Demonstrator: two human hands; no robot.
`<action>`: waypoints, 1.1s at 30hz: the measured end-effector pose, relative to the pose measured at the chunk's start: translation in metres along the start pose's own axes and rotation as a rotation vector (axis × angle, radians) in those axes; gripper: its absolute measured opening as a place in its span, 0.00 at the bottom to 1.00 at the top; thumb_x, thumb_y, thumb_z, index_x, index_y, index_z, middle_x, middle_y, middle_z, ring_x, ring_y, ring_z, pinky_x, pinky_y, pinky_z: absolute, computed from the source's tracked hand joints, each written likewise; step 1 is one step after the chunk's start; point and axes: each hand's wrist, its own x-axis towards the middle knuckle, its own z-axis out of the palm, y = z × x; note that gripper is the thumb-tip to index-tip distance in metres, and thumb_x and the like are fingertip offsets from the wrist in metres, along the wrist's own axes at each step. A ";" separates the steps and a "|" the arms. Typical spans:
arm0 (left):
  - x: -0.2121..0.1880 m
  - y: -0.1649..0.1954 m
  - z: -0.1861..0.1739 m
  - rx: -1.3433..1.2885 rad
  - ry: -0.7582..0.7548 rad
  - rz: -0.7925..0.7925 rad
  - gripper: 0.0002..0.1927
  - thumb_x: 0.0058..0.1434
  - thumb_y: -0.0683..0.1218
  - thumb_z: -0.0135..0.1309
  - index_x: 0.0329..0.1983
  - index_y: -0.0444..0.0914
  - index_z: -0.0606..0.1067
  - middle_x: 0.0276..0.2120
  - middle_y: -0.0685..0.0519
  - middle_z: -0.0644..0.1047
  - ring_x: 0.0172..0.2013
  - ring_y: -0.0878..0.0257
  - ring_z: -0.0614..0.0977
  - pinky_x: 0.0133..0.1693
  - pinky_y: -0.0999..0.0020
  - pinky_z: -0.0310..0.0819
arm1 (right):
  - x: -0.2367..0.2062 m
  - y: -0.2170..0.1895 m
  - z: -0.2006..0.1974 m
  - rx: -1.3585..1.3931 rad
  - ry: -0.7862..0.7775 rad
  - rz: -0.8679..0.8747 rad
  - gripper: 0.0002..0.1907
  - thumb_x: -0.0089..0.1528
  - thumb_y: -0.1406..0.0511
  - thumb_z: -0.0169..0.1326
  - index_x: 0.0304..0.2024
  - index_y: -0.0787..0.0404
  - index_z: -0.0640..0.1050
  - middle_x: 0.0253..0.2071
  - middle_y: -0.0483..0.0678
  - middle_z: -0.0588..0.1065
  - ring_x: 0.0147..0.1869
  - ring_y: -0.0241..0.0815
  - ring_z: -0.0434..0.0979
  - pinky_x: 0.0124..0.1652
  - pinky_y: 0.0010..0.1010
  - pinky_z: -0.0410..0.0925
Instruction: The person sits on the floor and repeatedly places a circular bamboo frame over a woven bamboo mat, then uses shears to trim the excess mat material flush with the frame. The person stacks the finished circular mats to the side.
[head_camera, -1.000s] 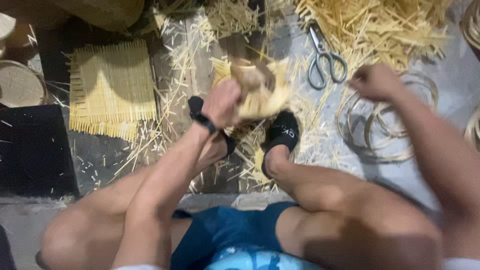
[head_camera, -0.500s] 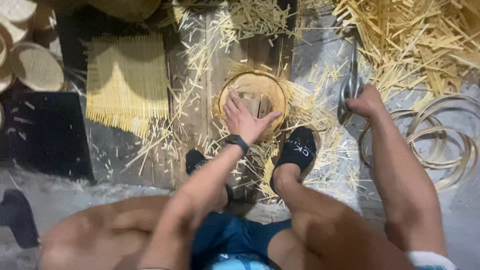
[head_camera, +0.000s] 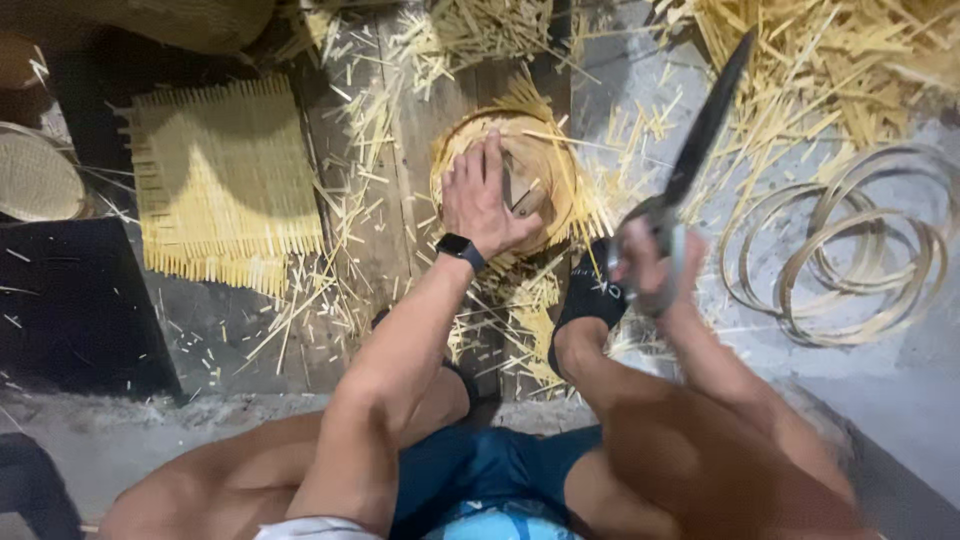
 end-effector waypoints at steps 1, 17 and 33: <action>0.000 -0.001 0.001 0.009 0.005 -0.008 0.66 0.37 0.63 0.70 0.74 0.35 0.51 0.58 0.39 0.68 0.57 0.41 0.69 0.56 0.41 0.64 | 0.002 -0.005 0.014 -0.111 -0.055 -0.086 0.23 0.72 0.54 0.50 0.28 0.62 0.76 0.21 0.45 0.72 0.22 0.34 0.72 0.24 0.27 0.65; -0.022 0.020 0.018 -0.071 0.118 -0.140 0.66 0.36 0.59 0.74 0.74 0.38 0.52 0.55 0.39 0.66 0.55 0.41 0.67 0.59 0.43 0.58 | 0.057 0.037 -0.017 -1.124 -0.190 -0.211 0.26 0.56 0.54 0.58 0.46 0.69 0.77 0.39 0.63 0.75 0.42 0.58 0.75 0.43 0.46 0.70; -0.011 -0.002 0.000 -0.147 -0.111 0.158 0.67 0.29 0.55 0.75 0.73 0.38 0.54 0.58 0.43 0.67 0.54 0.43 0.68 0.60 0.45 0.58 | 0.113 0.081 -0.030 -1.264 -0.234 -0.326 0.17 0.60 0.58 0.55 0.41 0.65 0.80 0.39 0.58 0.75 0.41 0.52 0.75 0.37 0.46 0.71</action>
